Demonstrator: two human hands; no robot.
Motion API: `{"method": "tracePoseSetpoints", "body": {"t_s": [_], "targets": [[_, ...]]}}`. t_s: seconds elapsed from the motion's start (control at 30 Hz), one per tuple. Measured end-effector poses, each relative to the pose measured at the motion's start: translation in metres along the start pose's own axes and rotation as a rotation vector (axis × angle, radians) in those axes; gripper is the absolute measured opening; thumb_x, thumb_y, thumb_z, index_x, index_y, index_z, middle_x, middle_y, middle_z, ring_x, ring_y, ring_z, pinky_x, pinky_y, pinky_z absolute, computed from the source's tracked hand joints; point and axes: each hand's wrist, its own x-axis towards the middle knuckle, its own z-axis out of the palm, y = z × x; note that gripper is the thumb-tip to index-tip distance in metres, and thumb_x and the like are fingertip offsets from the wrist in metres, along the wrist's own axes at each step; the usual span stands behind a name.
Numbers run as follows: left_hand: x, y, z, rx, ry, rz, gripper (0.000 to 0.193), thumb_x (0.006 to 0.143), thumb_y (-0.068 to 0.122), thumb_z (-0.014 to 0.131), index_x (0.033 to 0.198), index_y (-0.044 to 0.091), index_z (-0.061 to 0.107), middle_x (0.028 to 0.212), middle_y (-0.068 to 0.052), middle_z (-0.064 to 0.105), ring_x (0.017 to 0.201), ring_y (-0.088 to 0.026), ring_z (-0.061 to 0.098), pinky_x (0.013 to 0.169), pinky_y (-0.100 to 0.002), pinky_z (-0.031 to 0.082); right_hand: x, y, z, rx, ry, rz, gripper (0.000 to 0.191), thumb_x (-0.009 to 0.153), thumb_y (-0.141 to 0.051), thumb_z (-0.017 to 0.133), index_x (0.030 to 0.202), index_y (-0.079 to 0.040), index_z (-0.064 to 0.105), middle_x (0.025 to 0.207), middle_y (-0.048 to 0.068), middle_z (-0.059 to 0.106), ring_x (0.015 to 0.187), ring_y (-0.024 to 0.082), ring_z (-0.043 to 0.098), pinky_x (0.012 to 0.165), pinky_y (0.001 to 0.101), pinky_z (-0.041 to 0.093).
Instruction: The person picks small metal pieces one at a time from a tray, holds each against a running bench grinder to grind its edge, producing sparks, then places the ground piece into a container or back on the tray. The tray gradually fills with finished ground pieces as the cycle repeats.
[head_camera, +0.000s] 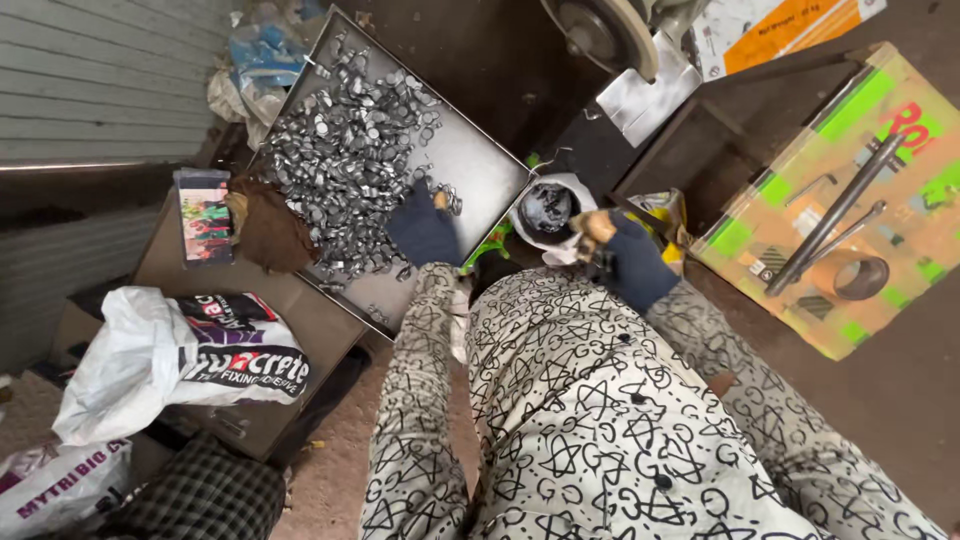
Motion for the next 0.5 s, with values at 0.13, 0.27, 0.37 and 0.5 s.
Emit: {"method": "tracePoseSetpoints", "body": {"t_s": [0.13, 0.27, 0.37, 0.5], "targets": [[-0.015, 0.010, 0.001, -0.354, 0.149, 0.231, 0.039, 0.092, 0.015, 0.060, 0.131, 0.015, 0.067, 0.120, -0.011, 0.073, 0.108, -0.032, 0.069, 0.098, -0.047, 0.053, 0.022, -0.009, 0.029, -0.209, 0.048, -0.005, 0.031, 0.100, -0.024, 0.068, 0.117, 0.002, 0.070, 0.090, 0.003, 0.070, 0.081, 0.009, 0.062, 0.074, 0.0275, 0.053], [-0.051, 0.083, -0.032, -1.280, -0.076, 0.377, 0.025, 0.100, 0.003, 0.064, 0.124, 0.003, 0.069, 0.119, -0.016, 0.073, 0.108, -0.026, 0.071, 0.095, -0.037, 0.057, 0.018, -0.063, 0.019, -0.503, -0.006, -0.310, 0.036, 0.098, -0.018, 0.070, 0.126, 0.004, 0.064, 0.105, 0.000, 0.073, 0.095, 0.009, 0.064, 0.083, 0.0297, 0.054], [-0.053, 0.131, -0.063, -1.463, -0.305, 0.292, 0.027, 0.103, 0.007, 0.063, 0.128, 0.002, 0.068, 0.114, -0.018, 0.072, 0.096, -0.027, 0.070, 0.084, -0.037, 0.054, 0.002, -0.112, -0.003, -0.625, -0.017, -0.503, 0.035, 0.102, -0.019, 0.071, 0.128, 0.002, 0.066, 0.111, 0.009, 0.075, 0.100, 0.017, 0.070, 0.088, 0.0335, 0.057], [-0.014, 0.174, -0.080, -0.782, 0.278, 0.731, 0.034, 0.103, 0.017, 0.065, 0.135, 0.007, 0.064, 0.113, -0.014, 0.070, 0.101, -0.032, 0.068, 0.089, -0.044, 0.051, 0.011, -0.155, -0.026, -1.220, 0.205, -0.726, 0.033, 0.099, -0.028, 0.078, 0.122, -0.006, 0.069, 0.094, 0.015, 0.070, 0.083, 0.028, 0.070, 0.073, 0.0401, 0.055]]}}
